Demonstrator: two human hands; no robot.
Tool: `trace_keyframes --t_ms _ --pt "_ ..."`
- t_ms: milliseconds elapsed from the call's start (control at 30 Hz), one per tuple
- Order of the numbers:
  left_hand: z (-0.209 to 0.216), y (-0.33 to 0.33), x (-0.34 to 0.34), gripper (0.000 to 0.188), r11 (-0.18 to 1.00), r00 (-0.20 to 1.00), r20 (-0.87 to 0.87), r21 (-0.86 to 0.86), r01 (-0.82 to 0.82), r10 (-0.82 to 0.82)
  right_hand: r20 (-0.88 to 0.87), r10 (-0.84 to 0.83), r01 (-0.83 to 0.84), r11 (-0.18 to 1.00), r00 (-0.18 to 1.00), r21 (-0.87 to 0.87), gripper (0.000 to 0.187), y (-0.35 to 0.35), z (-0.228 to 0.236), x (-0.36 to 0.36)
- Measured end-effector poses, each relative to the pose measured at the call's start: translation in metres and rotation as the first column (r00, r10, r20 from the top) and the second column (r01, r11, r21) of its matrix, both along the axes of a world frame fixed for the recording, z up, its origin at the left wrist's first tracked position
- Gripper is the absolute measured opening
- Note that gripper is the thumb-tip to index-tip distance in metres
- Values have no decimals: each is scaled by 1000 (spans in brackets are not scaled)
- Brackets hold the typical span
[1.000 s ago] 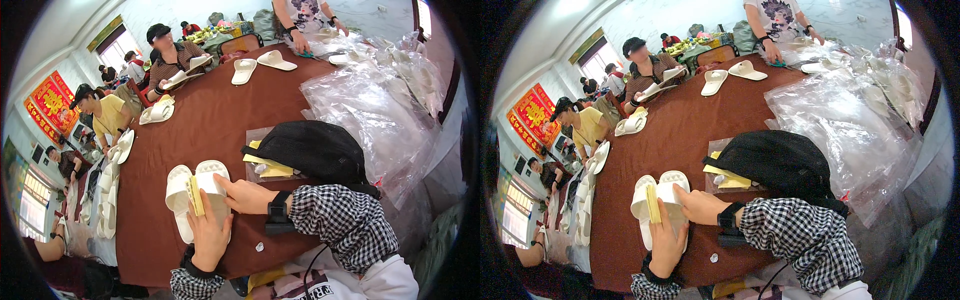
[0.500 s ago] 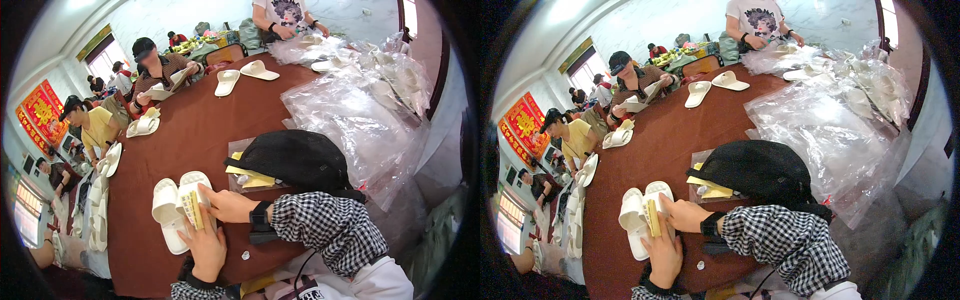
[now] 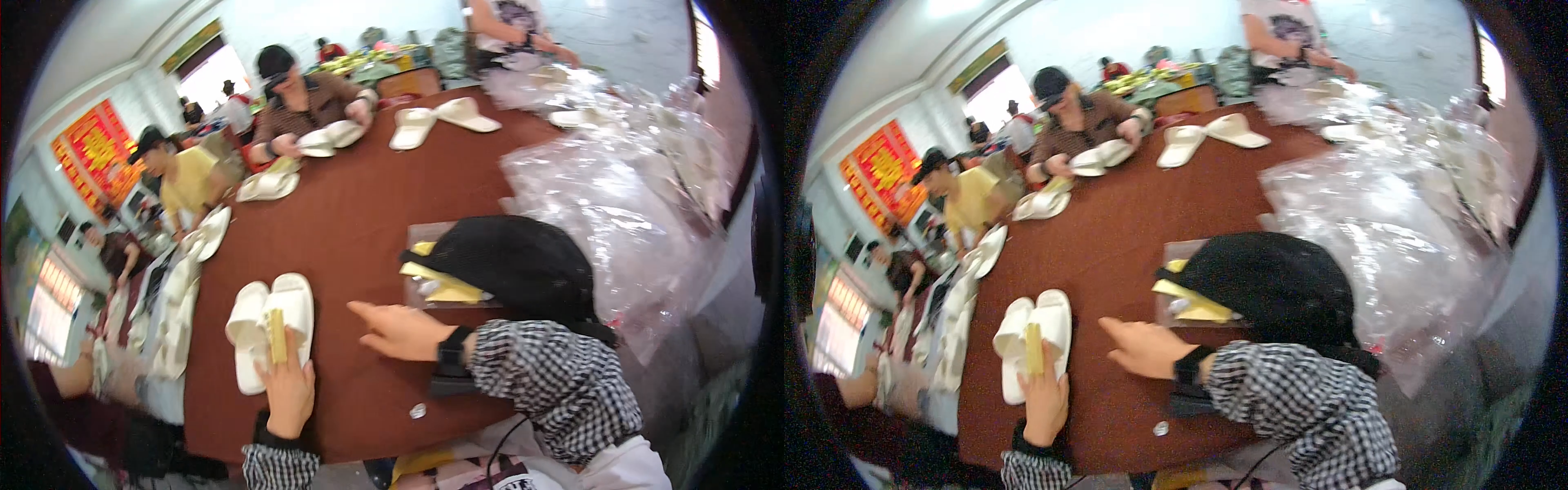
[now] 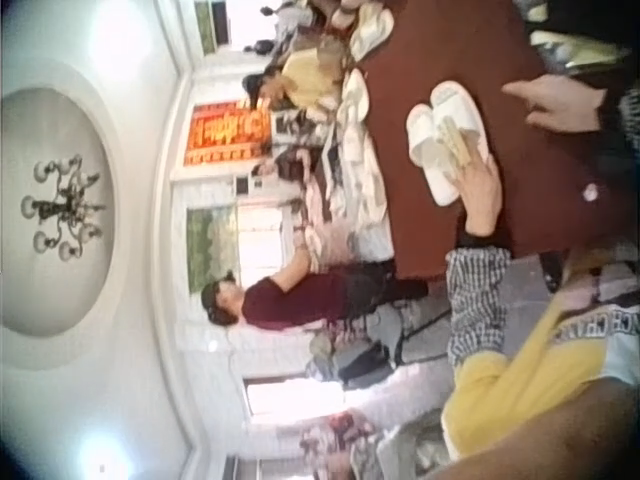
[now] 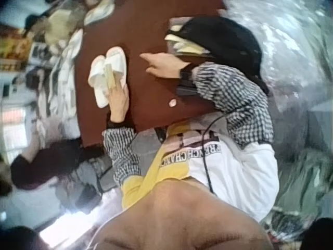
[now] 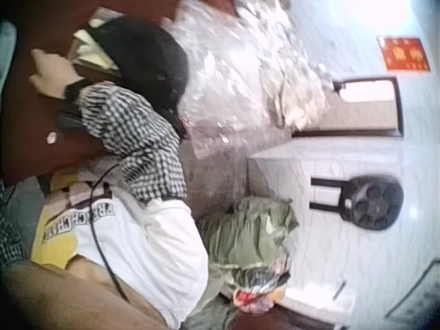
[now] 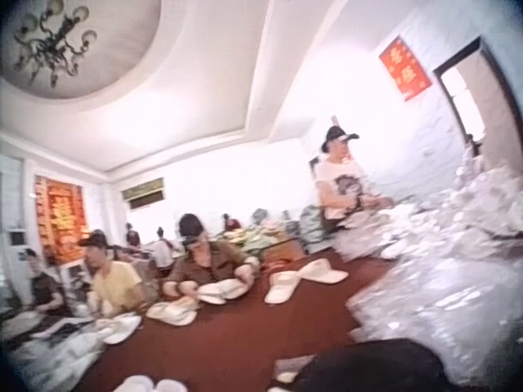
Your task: Assembling slippers by attaching size labels and placing them in plastic bags.
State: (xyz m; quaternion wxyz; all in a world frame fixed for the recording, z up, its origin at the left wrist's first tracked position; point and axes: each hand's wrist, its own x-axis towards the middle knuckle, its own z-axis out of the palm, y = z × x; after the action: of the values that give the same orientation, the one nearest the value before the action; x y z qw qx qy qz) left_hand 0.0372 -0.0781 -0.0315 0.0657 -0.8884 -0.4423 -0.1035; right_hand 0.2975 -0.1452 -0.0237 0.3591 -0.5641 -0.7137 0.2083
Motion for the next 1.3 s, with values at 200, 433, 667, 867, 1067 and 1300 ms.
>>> trace_keyframes --t_ms 200,433,667,867,1067,1300 --pt "6 51 -51 76 994 994 -3 -37 -107 107 7 15 -15 996 1000 -83 56 -6 3 6" --pt "-2 115 -135 76 995 989 114 10 -98 96 17 59 -57 994 998 -96 56 -5 8 3" --pt "-7 170 -167 75 981 976 129 62 -183 174 -20 43 -46 987 999 -156 54 -5 10 8" --pt "-22 220 -196 76 962 942 266 128 -243 203 -6 38 -38 989 999 -145 53 -5 13 8" --pt "-36 249 -211 64 740 741 351 167 -651 572 -39 15 -22 984 999 -174 48 -4 14 6" --pt "-25 237 -195 64 732 731 274 122 -671 625 -13 11 -12 989 1000 -149 43 -2 16 5"
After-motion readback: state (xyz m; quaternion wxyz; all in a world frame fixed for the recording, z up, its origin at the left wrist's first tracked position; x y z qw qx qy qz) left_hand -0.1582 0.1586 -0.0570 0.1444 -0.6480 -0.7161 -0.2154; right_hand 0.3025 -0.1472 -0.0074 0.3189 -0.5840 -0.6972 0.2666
